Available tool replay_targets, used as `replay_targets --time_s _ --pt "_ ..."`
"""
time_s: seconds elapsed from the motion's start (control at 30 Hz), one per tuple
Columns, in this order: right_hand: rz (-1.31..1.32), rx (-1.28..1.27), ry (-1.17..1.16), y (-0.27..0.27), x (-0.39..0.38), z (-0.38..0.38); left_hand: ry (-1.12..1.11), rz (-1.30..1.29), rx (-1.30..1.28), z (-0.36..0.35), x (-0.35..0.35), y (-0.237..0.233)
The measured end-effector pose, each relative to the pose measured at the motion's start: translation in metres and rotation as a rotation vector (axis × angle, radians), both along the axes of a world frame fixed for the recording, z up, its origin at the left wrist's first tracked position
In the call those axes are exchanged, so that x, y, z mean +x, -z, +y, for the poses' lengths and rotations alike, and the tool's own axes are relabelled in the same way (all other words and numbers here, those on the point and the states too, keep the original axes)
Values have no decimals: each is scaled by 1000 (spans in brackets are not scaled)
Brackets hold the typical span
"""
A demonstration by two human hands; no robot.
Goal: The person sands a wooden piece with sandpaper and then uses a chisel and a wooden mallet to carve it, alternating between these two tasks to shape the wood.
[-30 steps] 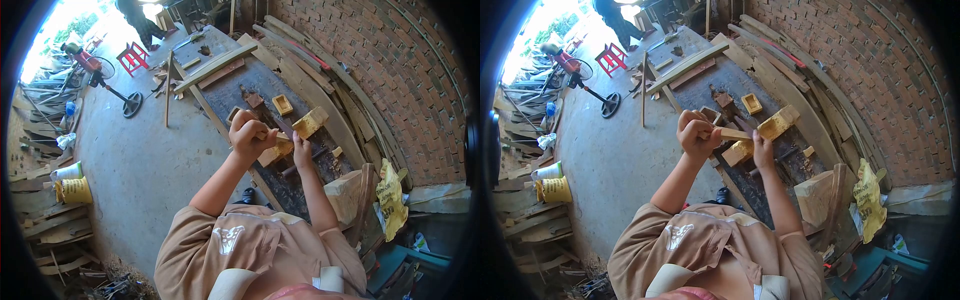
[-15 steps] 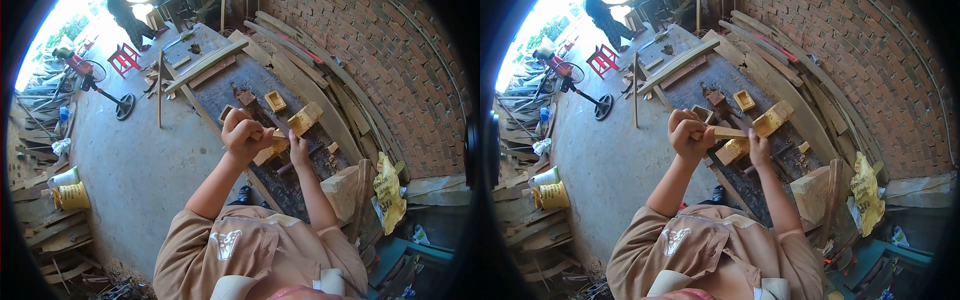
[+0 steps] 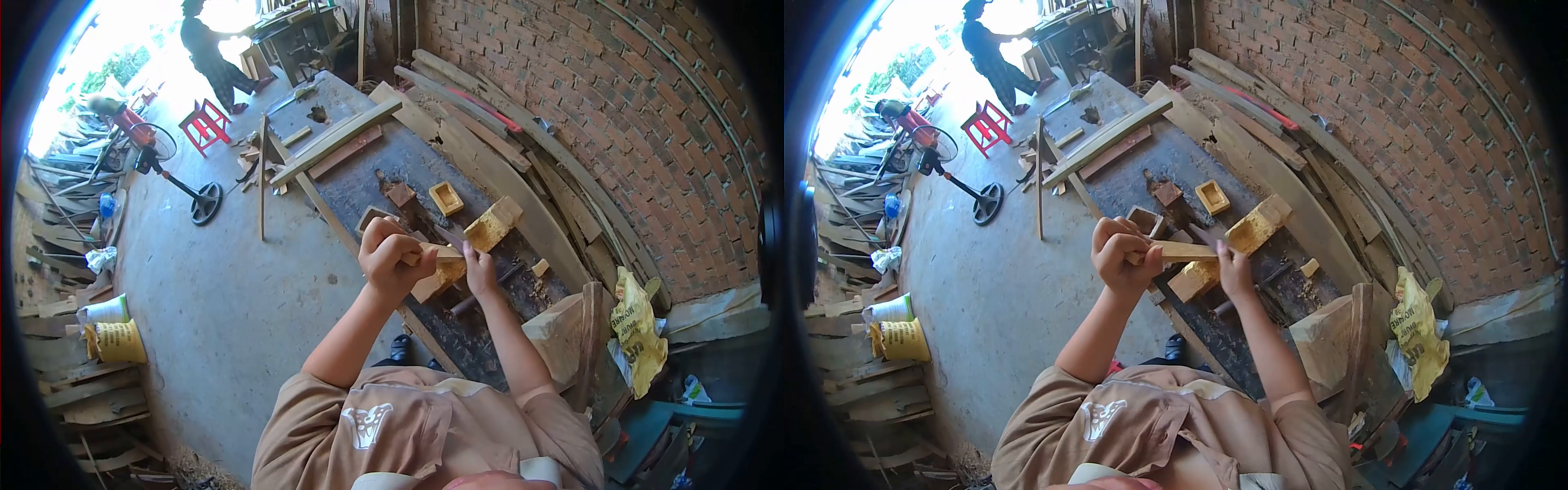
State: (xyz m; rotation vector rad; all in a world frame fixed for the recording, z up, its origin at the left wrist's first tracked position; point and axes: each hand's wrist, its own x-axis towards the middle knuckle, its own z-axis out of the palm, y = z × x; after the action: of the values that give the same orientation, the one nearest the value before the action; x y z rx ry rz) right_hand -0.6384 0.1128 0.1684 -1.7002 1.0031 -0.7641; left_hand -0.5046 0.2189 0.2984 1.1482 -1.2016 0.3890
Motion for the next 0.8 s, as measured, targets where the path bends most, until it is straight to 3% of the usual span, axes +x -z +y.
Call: replay_targets --time_s 0.1,0.17,0.3,0.37,0.47,0.63,0.77,0.8 --pt "-354 68 -127 -66 4 34 2 -13 -1 -2 -1 -1" --pt "-337 111 -101 -84 -3 48 24 -7 2 -1 -5 -1" --pt "-357 38 -13 -6 -8 24 62 6 -36 3 -5 -2" --pt "-47 31 130 32 -16 4 69 7 -40 6 -2 1" --pt "-51 -35 105 25 -5 -2 55 -23 -27 5 -1 0" --pt "-331 103 -91 -73 0 48 33 -49 -8 3 -2 -1" --pt "-432 79 1 -34 -3 46 91 18 -52 5 -7 -1" --pt "-330 74 31 -6 -6 33 84 20 -60 7 -5 0"
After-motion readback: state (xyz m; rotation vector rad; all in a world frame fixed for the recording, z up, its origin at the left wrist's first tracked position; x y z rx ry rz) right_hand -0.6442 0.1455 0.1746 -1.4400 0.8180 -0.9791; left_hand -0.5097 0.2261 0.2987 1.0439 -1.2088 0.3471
